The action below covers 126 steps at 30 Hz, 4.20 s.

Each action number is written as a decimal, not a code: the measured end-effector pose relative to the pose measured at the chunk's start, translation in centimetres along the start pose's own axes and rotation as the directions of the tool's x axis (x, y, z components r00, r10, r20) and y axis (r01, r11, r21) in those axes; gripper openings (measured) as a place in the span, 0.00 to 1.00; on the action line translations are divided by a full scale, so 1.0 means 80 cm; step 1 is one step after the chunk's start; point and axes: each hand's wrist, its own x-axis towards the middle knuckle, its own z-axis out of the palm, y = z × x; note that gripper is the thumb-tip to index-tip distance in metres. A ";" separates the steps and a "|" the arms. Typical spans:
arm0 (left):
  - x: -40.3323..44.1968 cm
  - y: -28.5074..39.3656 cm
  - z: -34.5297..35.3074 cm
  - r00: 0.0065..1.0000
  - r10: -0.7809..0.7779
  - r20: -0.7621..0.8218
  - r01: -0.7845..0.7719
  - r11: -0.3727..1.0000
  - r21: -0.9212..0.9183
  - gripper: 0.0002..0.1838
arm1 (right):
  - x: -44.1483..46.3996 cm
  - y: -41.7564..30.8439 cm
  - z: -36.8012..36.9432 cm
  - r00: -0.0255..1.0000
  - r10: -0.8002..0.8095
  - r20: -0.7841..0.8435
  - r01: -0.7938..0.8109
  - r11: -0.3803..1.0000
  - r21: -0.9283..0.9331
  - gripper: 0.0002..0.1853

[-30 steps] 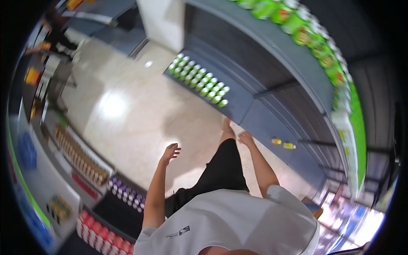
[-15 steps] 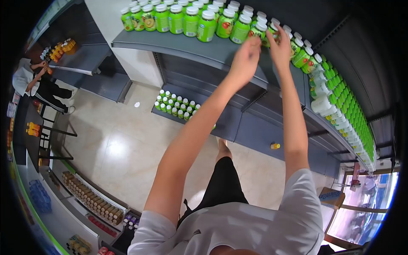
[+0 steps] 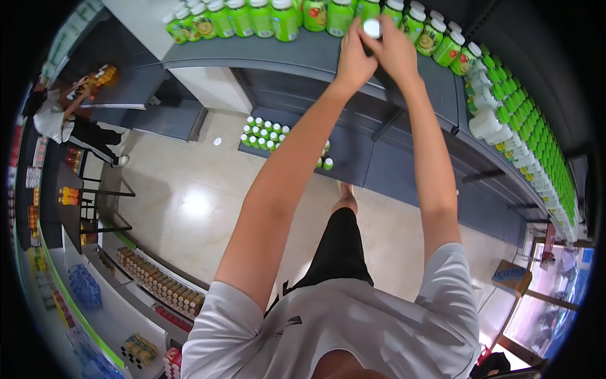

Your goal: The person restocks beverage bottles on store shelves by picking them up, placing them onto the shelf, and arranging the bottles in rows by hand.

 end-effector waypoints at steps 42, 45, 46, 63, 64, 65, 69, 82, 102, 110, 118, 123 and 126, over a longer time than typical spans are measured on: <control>-0.671 -0.176 -0.064 -0.020 -0.942 0.336 0.913 -0.154 -0.377 0.28 | -0.526 0.038 0.344 0.279 0.390 0.878 -0.492 0.843 -0.218 0.27; -0.639 -0.228 -0.022 -0.010 -0.916 0.400 0.839 -0.226 -0.495 0.28 | -0.525 0.137 0.421 0.391 0.272 0.879 -0.449 0.890 -0.075 0.24; -0.641 -0.253 -0.002 -0.001 -0.910 0.414 0.809 -0.244 -0.534 0.28 | -0.504 0.144 0.433 0.349 0.275 0.896 -0.473 0.877 -0.085 0.24; -0.690 -0.487 0.146 0.036 -0.941 0.336 0.261 -0.316 -0.912 0.30 | -0.587 0.288 0.675 0.257 0.109 0.960 -0.448 0.894 0.019 0.22; -0.694 -0.490 0.152 0.025 -0.947 0.321 0.249 -0.305 -0.919 0.29 | -0.591 0.287 0.676 0.281 0.084 0.956 -0.418 0.907 0.043 0.22; -0.693 -0.491 0.154 0.016 -0.952 0.306 0.238 -0.293 -0.926 0.29 | -0.594 0.287 0.678 0.270 0.081 0.959 -0.433 0.900 0.046 0.22; -0.696 -0.487 0.152 0.028 -0.962 0.271 0.209 -0.259 -0.943 0.29 | -0.601 0.290 0.681 0.195 0.055 0.979 -0.471 0.881 0.044 0.23; -0.759 -0.224 -0.055 -0.121 -0.907 0.403 0.405 -0.415 -0.814 0.26 | -0.687 0.392 0.441 -0.286 0.402 0.870 -0.853 0.307 -0.423 0.29; -0.729 0.060 -0.325 -0.111 -0.967 0.230 0.663 -0.244 -0.708 0.31 | -0.764 0.113 0.088 0.057 0.652 0.756 -0.907 0.351 -0.235 0.08; -0.396 0.049 -0.197 0.443 -0.687 0.576 0.873 0.183 -0.453 0.26 | -0.314 -0.073 0.005 0.786 0.302 0.540 -0.595 0.608 0.526 0.05; -0.022 0.086 -0.133 0.835 -0.386 0.391 0.537 0.421 -0.731 0.28 | 0.036 -0.058 0.022 0.961 0.275 0.018 -0.245 0.822 0.514 0.33; 0.017 0.023 -0.106 0.673 -0.631 0.386 0.728 0.473 -0.497 0.32 | 0.089 -0.059 0.064 0.926 0.354 -0.129 -0.327 0.925 0.193 0.37; 0.012 0.007 -0.103 0.624 -0.716 0.313 0.760 0.464 -0.454 0.31 | 0.102 -0.052 0.079 0.941 0.331 -0.069 -0.318 0.935 0.155 0.29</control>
